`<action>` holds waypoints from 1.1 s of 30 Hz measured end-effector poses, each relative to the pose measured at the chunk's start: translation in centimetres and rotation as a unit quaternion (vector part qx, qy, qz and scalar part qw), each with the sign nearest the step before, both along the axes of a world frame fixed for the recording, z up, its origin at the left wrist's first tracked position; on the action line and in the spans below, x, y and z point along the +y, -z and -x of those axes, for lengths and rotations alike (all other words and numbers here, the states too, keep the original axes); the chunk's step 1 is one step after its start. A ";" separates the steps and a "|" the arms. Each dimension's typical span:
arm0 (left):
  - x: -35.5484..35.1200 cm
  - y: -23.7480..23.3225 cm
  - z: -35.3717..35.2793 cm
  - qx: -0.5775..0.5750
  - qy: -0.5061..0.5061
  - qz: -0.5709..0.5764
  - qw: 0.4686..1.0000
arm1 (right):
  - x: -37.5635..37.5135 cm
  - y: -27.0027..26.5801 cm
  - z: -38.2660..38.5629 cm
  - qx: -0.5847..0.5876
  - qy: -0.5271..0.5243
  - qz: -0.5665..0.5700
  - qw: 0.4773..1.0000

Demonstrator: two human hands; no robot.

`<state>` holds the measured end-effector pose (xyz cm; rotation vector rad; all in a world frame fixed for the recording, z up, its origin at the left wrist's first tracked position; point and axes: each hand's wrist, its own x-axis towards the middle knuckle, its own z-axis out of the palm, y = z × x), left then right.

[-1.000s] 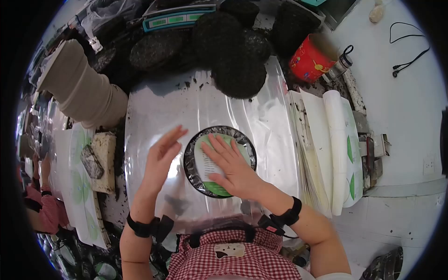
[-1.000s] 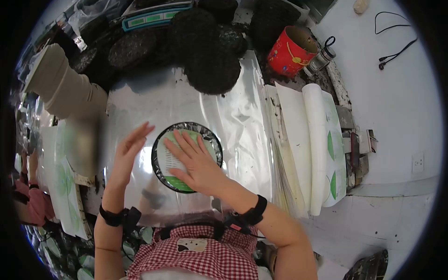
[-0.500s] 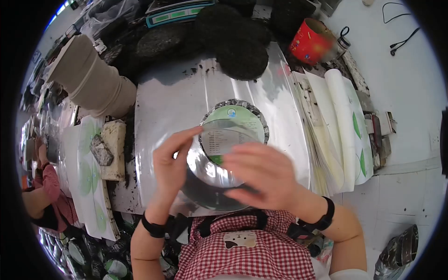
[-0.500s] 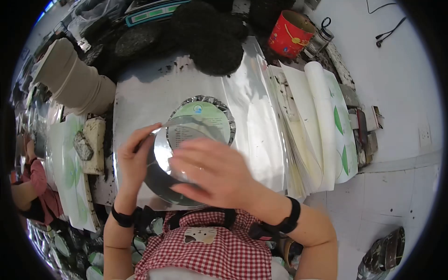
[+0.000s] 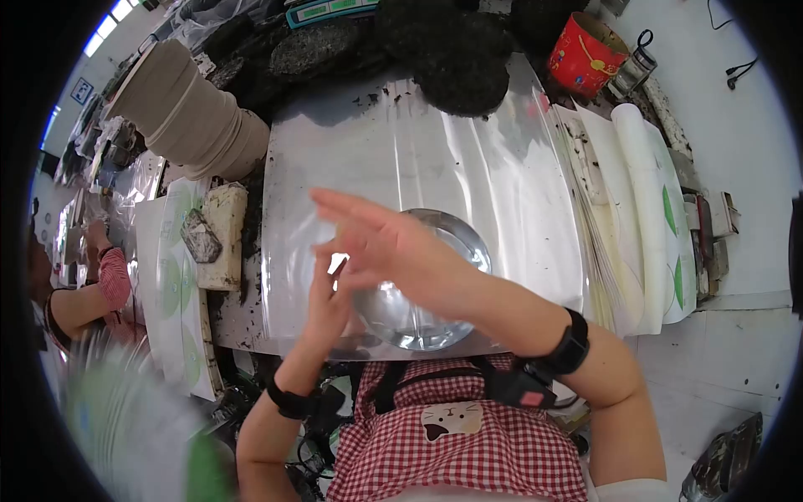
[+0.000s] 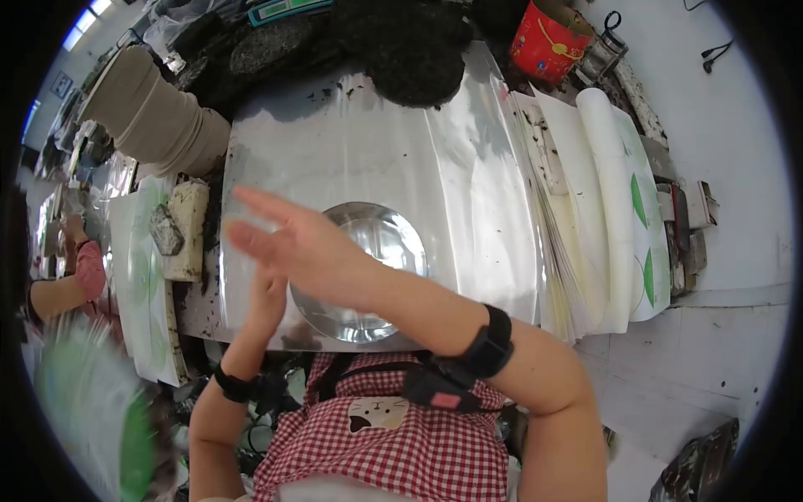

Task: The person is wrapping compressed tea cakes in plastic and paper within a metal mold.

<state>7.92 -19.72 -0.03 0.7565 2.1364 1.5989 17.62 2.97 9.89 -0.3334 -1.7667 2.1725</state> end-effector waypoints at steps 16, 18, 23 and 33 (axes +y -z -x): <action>-3.5 -2.4 6.6 0.121 0.466 0.137 0.866 | 5.2 4.1 -7.7 -0.110 -0.204 -0.644 0.729; -1.3 -5.8 8.1 -0.096 0.339 0.353 0.867 | 6.0 4.2 -7.2 -0.142 -0.169 -0.612 0.759; -6.4 -2.9 5.6 0.336 0.470 0.198 0.792 | 6.2 4.2 -7.5 -0.166 -0.152 -0.603 0.766; -5.9 -1.4 6.2 0.183 0.437 0.224 0.852 | 4.3 1.0 -8.3 -0.094 -0.075 -0.526 0.842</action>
